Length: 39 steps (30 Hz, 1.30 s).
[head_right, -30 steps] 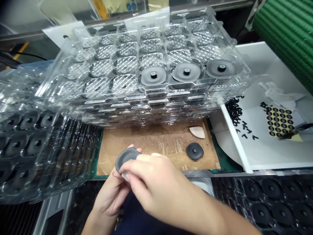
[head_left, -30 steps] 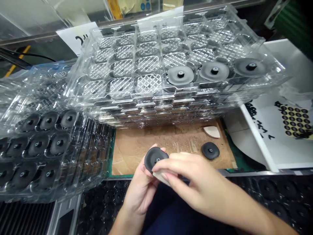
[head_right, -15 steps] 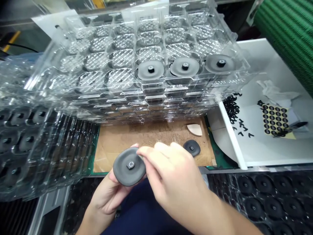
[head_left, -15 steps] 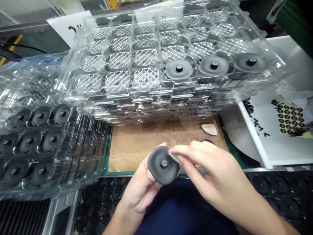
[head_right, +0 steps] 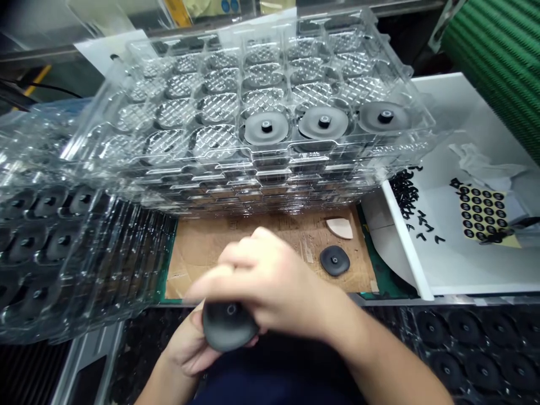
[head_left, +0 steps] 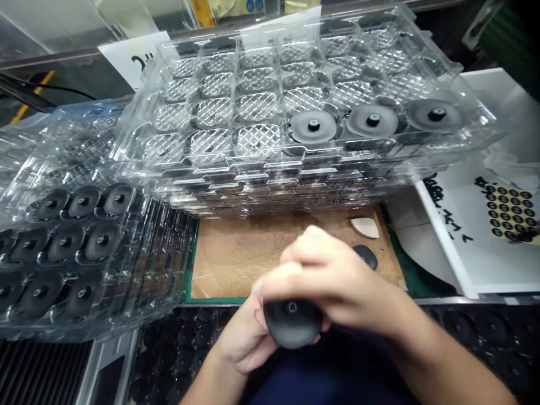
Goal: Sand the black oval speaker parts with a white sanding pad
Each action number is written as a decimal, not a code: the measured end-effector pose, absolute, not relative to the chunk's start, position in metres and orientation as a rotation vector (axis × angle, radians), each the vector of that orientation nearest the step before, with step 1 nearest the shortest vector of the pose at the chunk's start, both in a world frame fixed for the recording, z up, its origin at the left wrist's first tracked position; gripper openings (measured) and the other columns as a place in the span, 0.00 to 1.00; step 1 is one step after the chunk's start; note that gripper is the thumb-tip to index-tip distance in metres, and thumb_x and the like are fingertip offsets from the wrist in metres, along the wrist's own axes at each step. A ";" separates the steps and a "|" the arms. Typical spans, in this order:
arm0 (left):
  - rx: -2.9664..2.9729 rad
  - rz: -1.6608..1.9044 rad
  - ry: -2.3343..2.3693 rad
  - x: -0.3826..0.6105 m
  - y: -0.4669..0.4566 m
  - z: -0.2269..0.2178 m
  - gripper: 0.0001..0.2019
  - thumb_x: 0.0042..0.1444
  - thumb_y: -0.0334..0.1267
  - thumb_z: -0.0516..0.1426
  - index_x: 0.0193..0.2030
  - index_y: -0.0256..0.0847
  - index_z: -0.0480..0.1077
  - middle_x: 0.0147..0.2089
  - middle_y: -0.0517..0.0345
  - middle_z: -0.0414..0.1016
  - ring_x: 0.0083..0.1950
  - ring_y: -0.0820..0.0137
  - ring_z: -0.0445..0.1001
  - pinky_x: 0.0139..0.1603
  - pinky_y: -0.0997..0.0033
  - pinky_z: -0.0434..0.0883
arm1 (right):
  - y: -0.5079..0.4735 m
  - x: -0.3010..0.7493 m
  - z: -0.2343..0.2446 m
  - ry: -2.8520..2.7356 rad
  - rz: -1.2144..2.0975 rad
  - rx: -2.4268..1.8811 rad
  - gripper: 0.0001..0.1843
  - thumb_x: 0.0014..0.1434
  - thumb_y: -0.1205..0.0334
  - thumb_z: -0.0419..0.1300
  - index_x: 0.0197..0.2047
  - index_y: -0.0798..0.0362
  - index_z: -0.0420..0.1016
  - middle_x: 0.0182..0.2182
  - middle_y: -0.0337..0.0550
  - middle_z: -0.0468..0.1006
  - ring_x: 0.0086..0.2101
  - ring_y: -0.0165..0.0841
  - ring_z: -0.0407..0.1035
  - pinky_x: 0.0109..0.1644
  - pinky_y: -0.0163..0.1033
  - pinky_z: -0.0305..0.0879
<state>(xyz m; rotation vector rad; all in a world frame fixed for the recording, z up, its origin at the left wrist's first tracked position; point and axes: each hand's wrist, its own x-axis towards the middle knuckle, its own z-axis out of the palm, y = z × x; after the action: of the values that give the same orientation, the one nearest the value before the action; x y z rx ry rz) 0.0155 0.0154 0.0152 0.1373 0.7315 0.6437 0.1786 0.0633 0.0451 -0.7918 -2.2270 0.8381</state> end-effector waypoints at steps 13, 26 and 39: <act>0.080 0.727 0.442 -0.002 0.012 0.005 0.23 0.56 0.54 0.53 0.49 0.41 0.74 0.46 0.53 0.79 0.41 0.65 0.80 0.37 0.76 0.76 | 0.029 0.168 -0.085 -1.789 1.017 -1.469 0.18 0.62 0.66 0.49 0.51 0.53 0.73 0.51 0.53 0.67 0.51 0.41 0.65 0.53 0.47 0.65; 1.728 1.020 1.052 -0.004 0.007 -0.005 0.50 0.50 0.28 0.62 0.68 0.57 0.31 0.58 0.52 0.68 0.58 0.67 0.68 0.59 0.64 0.65 | 0.006 0.190 -0.013 -1.325 1.179 -1.361 0.16 0.60 0.64 0.58 0.52 0.45 0.69 0.34 0.37 0.75 0.34 0.28 0.68 0.40 0.33 0.65; 1.624 0.580 1.204 -0.011 0.014 0.021 0.11 0.53 0.39 0.59 0.44 0.43 0.76 0.34 0.56 0.82 0.32 0.69 0.78 0.36 0.74 0.74 | 0.016 0.172 -0.010 -0.427 1.982 -0.868 0.18 0.39 0.57 0.74 0.34 0.51 0.75 0.21 0.31 0.66 0.22 0.22 0.56 0.27 0.29 0.54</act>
<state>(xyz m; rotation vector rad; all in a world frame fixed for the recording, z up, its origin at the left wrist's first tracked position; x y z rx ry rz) -0.0113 0.0140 0.0213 1.6236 1.2044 0.5801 0.1720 0.0156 -0.0098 -0.8681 -0.4265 1.9816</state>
